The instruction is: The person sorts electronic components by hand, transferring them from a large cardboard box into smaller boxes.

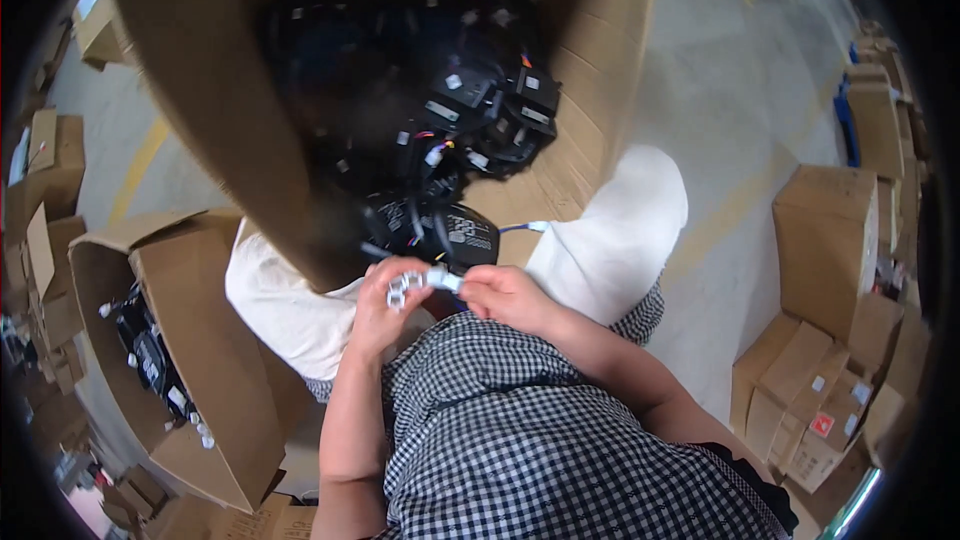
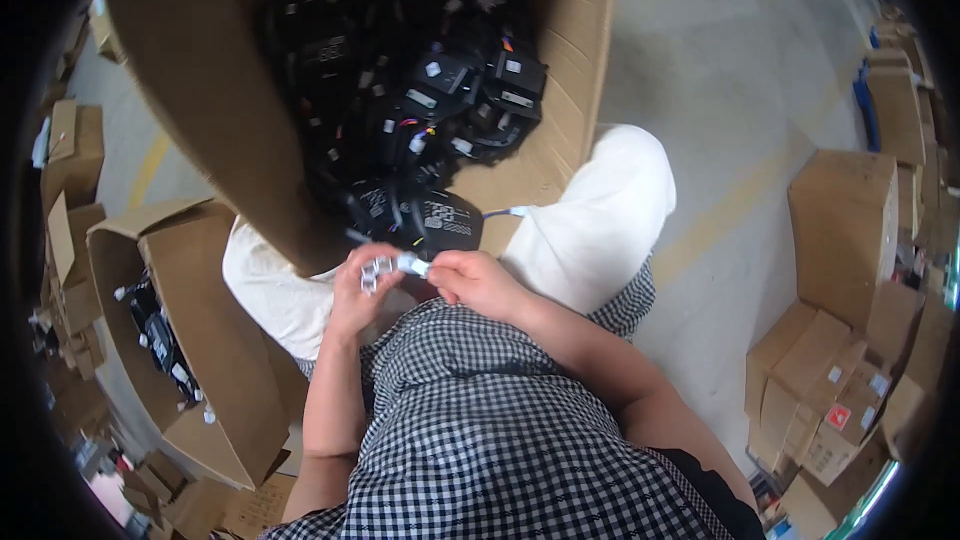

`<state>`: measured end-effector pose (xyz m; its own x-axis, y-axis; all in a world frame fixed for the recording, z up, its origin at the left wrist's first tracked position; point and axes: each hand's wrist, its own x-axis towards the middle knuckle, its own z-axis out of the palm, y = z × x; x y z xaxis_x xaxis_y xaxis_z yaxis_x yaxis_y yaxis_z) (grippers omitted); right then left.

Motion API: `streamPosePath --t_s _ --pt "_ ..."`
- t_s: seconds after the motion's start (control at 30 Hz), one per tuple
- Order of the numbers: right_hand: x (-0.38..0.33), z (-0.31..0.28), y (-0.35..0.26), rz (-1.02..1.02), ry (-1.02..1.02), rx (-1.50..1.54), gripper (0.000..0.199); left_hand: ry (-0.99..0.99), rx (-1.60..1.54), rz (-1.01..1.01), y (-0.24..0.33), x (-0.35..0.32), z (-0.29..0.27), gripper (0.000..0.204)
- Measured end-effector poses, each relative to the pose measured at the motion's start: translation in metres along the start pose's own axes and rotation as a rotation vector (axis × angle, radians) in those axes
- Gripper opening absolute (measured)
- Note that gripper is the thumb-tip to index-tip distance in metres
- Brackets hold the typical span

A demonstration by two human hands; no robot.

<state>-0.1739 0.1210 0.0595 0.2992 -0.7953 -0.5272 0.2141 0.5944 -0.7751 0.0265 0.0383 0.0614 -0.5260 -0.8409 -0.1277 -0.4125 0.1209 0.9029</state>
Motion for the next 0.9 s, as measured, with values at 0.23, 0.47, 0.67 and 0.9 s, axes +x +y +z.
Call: streamPosePath --t_s 0.23,0.47,0.67,0.9 --pt "-0.03 -0.001 0.004 -0.11 -0.144 -0.158 0.017 0.19 -0.71 0.063 0.078 0.024 -0.06 0.022" --pt "-0.04 0.004 -0.016 -0.319 -0.097 0.005 0.018 0.932 -0.366 0.537 0.123 -0.051 -0.203 0.028" --pt "-0.029 0.01 -0.044 -0.251 -0.042 -0.337 0.018 1.602 0.451 0.419 0.094 -0.126 -0.338 0.034" --pt "0.05 -0.02 -0.031 -0.634 0.397 -1.122 0.014 1.15 1.125 -0.567 -0.078 -0.202 -0.398 0.047"
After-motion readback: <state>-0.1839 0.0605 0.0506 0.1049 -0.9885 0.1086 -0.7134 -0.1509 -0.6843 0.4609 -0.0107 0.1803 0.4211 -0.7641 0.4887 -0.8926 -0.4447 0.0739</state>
